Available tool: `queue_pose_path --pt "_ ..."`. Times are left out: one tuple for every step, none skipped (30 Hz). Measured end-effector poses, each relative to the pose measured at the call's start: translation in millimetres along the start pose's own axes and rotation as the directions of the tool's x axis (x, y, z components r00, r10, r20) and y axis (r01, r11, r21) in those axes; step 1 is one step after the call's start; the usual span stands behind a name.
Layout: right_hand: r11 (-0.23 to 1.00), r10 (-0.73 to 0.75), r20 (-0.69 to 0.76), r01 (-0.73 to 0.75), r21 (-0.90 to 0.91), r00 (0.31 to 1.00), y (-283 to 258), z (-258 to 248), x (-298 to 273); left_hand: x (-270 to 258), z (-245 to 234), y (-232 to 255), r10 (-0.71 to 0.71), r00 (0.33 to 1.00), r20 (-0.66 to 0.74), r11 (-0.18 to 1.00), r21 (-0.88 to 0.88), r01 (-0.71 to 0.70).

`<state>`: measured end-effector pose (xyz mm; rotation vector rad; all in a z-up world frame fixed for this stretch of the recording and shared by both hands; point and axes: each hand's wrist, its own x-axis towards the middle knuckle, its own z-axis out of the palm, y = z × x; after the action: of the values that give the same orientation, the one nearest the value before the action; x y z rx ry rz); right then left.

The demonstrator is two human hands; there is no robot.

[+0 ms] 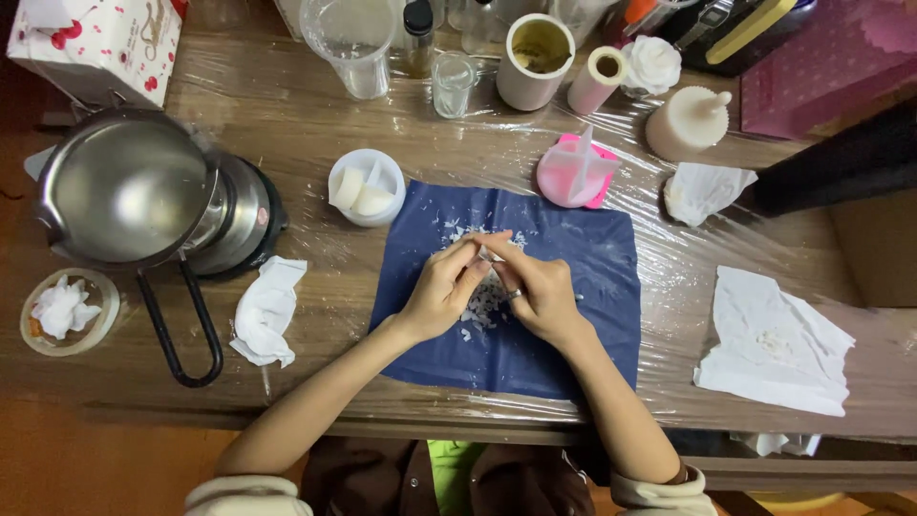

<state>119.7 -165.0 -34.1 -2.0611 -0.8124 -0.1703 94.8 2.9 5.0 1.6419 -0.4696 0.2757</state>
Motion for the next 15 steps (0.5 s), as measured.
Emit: queue_pose_path --pt "1.000 -0.001 0.000 0.001 0.000 1.000 -9 -3 6 2 0 2 0.001 1.000 -0.001 1.000 0.001 -0.001" --pt "1.000 0.004 -0.018 -0.004 -0.006 1.000 -18 -7 11 4 0 5 -0.024 1.000 0.001 0.999 0.023 0.024" --pt "1.000 0.010 -0.037 -0.011 -0.012 0.999 -27 -10 17 6 0 7 -0.049 0.999 0.003 0.998 0.046 0.049" --pt "1.000 0.009 -0.037 -0.009 -0.012 0.999 -15 -5 10 -3 2 -12 -0.048 0.999 0.002 0.998 0.047 0.048" --pt "1.000 0.017 -0.053 -0.018 -0.011 0.998 -3 -2 3 -11 5 -31 -0.065 0.998 -0.027 0.997 0.029 0.065" --pt "1.000 0.026 -0.069 -0.026 -0.009 0.997 9 1 -3 -19 7 -50 -0.081 0.995 -0.055 0.997 0.010 0.082" --pt "1.000 0.023 -0.070 -0.024 -0.009 0.997 2 -1 1 -16 5 -43 -0.079 0.995 -0.056 0.997 0.011 0.080" --pt "1.000 0.012 -0.065 -0.013 -0.015 0.998 -5 -4 5 -14 3 -37 -0.084 0.994 -0.064 0.996 0.010 0.084" --pt "1.000 0.000 -0.057 -0.001 -0.023 0.998 -12 -6 8 -13 2 -31 -0.089 0.993 -0.074 0.996 0.008 0.090" --pt "1.000 -0.003 -0.055 0.002 -0.024 0.998 -14 -6 8 -10 0 -22 -0.087 0.993 -0.076 0.996 0.008 0.088" --pt "0.999 -0.020 -0.049 0.017 -0.052 0.999 -16 -6 10 -6 -1 -13 -0.081 0.993 -0.087 0.995 0.042 0.085" --pt "0.996 -0.036 -0.042 0.033 -0.080 0.998 -19 -7 11 -2 -3 -4 -0.075 0.992 -0.098 0.994 0.076 0.083" --pt "0.996 -0.043 -0.045 0.039 -0.081 0.998 -15 -6 9 -6 -2 -12 -0.068 0.993 -0.099 0.994 0.080 0.076" --pt "0.994 -0.042 -0.087 0.034 -0.099 0.995 -12 -6 7 -9 -1 -20 -0.091 0.991 -0.100 0.993 0.066 0.098" --pt "0.993 -0.044 -0.135 0.029 -0.116 0.990 -9 -5 6 -11 -2 -28 -0.110 0.989 -0.098 0.992 0.056 0.115"
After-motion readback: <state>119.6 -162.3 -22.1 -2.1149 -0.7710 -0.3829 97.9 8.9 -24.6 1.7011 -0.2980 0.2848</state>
